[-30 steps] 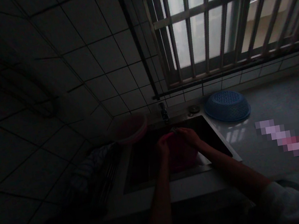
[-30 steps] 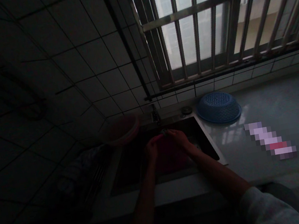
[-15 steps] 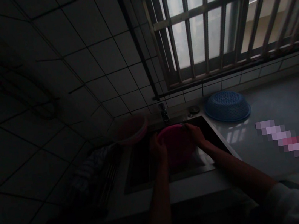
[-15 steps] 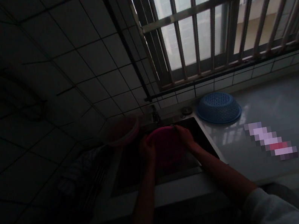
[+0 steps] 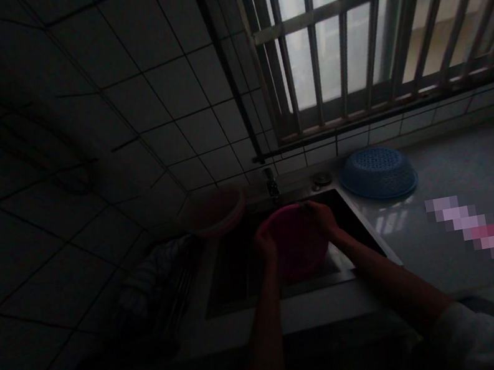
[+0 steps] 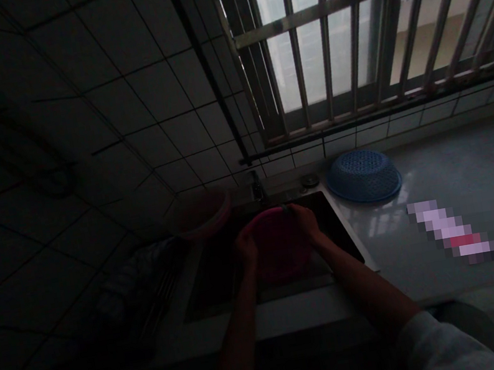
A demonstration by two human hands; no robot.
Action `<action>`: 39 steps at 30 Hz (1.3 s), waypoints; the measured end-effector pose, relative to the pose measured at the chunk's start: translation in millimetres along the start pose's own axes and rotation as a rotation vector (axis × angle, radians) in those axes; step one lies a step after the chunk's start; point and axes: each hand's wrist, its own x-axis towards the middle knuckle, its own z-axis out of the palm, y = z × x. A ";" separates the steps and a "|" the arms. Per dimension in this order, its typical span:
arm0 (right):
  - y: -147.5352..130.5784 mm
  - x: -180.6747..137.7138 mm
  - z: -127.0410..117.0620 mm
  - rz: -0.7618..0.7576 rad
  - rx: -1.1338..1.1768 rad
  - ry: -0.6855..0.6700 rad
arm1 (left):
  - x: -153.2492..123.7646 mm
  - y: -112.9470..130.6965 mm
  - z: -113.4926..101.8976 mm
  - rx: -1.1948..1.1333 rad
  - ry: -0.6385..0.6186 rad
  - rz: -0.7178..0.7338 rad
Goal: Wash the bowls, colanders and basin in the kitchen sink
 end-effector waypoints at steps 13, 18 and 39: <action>-16.1 -8.1 19.5 -0.217 -0.001 -0.110 | -8.3 3.1 6.8 0.097 -0.196 0.146; 13.4 -1.5 -4.0 0.090 -0.016 -0.001 | 3.2 -9.8 -2.3 0.047 0.089 -0.050; 6.6 -5.2 -1.3 0.026 -0.041 -0.065 | -2.9 -3.2 12.8 0.060 0.057 0.206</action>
